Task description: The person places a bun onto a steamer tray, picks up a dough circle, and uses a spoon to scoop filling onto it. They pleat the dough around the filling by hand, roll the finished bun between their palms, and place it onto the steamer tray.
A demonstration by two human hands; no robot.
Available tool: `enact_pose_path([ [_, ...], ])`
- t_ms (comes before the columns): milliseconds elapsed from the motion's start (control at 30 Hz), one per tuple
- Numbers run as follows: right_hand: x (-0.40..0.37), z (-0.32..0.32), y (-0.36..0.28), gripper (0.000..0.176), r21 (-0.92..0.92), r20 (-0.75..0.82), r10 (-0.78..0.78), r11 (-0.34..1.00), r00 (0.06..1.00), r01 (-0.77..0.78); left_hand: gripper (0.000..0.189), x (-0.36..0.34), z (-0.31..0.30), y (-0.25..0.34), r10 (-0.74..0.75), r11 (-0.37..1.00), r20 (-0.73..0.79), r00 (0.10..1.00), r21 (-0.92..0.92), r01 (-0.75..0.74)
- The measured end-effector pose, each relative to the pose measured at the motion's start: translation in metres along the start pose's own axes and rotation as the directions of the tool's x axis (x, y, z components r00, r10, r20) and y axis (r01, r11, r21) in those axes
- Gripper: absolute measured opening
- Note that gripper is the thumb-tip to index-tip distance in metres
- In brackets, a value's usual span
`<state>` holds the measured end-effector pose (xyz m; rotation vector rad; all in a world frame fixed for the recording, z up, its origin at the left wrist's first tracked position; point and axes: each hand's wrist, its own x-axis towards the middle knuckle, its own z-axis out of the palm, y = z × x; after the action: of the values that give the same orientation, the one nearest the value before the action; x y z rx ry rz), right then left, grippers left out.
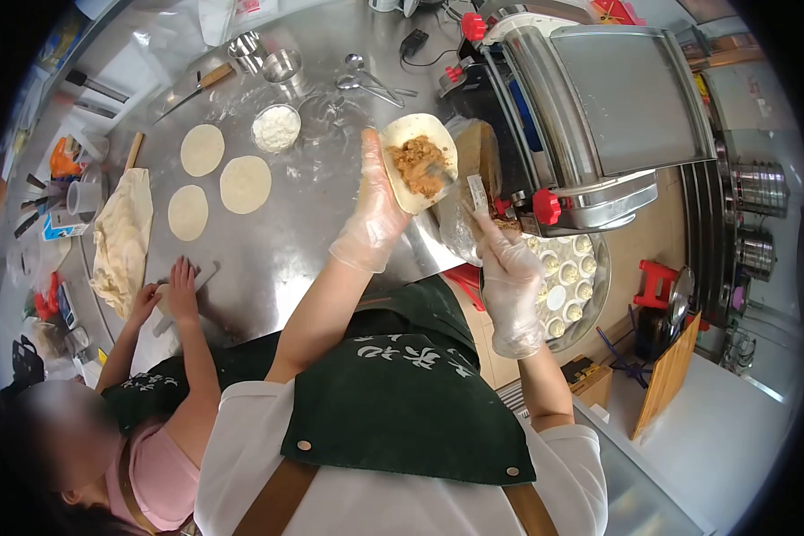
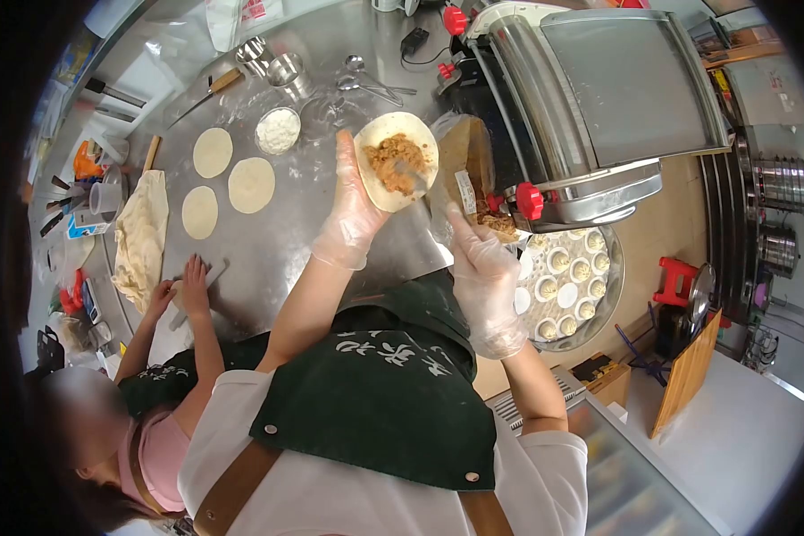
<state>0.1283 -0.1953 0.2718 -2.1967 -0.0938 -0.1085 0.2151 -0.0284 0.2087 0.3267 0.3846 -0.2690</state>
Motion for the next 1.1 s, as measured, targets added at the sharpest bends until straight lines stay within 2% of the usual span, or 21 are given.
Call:
enact_pose_path([
  [100, 0.000, 0.005, 0.018, 0.036, -0.147, 0.050, -0.028, 0.989, 0.998, 0.035, 0.087, -0.003, 0.008, 0.002, -0.004, 1.000, -0.042, 0.999, 0.022, 0.005],
  [200, 0.003, -0.004, 0.037, 0.035, 0.047, 0.058, 0.055, 0.997, 0.997, -0.057, 0.087, 0.002, -0.005, 0.009, -0.090, 0.994, 0.048, 0.995, -0.060, 0.093],
  [267, 0.010, -0.019, 0.028, 0.036, 0.220, 0.114, 0.170, 0.956, 0.979, -0.192, 0.087, 0.005, -0.025, 0.018, -0.203, 0.953, 0.229, 0.952, -0.177, 0.246],
  [300, 0.013, -0.021, 0.032, 0.036, 0.184, 0.133, 0.137, 0.970, 0.982, -0.160, 0.087, 0.004, -0.028, 0.021, -0.247, 0.918, 0.323, 0.914, -0.224, 0.327],
  [367, 0.020, -0.025, 0.040, 0.036, 0.114, 0.170, 0.070, 0.989, 0.983, -0.090, 0.086, 0.005, -0.029, 0.018, -0.284, 0.906, 0.292, 0.913, -0.230, 0.355],
  [433, 0.030, -0.028, 0.030, 0.034, -0.230, 0.219, -0.093, 0.963, 0.971, 0.144, 0.085, 0.004, -0.024, 0.014, -0.296, 0.909, 0.272, 0.915, -0.212, 0.358],
  [467, 0.034, -0.029, 0.021, 0.031, -0.295, 0.212, -0.148, 0.933, 0.966, 0.207, 0.085, 0.002, -0.021, 0.013, -0.286, 0.920, 0.268, 0.920, -0.193, 0.342],
  [600, 0.037, -0.028, 0.018, 0.029, -0.183, 0.211, -0.038, 0.980, 0.977, 0.078, 0.081, 0.004, -0.030, 0.015, -0.235, 0.916, 0.359, 0.903, -0.228, 0.329],
  [667, 0.039, -0.026, 0.019, 0.027, -0.124, 0.208, 0.018, 0.992, 0.978, 0.008, 0.081, 0.008, -0.037, 0.011, -0.250, 0.889, 0.355, 0.901, -0.285, 0.359],
  [767, 0.038, -0.024, 0.015, 0.036, 0.218, 0.169, 0.051, 0.972, 0.984, -0.088, 0.082, 0.007, -0.026, 0.010, -0.259, 0.881, 0.336, 0.906, -0.302, 0.364],
  [867, 0.045, -0.020, 0.011, 0.037, 0.236, 0.179, 0.265, 0.923, 0.947, -0.303, 0.084, 0.002, -0.020, 0.009, -0.235, 0.930, 0.293, 0.927, -0.208, 0.302],
  [900, 0.044, -0.019, 0.007, 0.037, 0.253, 0.153, 0.284, 0.915, 0.947, -0.315, 0.085, 0.003, -0.019, 0.008, -0.225, 0.948, 0.282, 0.933, -0.159, 0.276],
  [967, 0.044, -0.016, -0.002, 0.037, 0.286, 0.112, 0.317, 0.897, 0.942, -0.336, 0.086, 0.004, -0.019, 0.008, -0.209, 0.931, 0.398, 0.893, -0.198, 0.306],
  [1000, 0.043, -0.016, -0.003, 0.035, 0.371, 0.129, 0.353, 0.850, 0.927, -0.375, 0.086, 0.004, -0.021, 0.008, -0.199, 0.922, 0.450, 0.871, -0.215, 0.322],
  [1100, 0.041, 0.001, 0.015, 0.033, 0.221, 0.098, 0.219, 0.946, 0.971, -0.236, 0.080, 0.004, -0.022, 0.006, -0.226, 0.912, 0.351, 0.908, -0.252, 0.325],
])
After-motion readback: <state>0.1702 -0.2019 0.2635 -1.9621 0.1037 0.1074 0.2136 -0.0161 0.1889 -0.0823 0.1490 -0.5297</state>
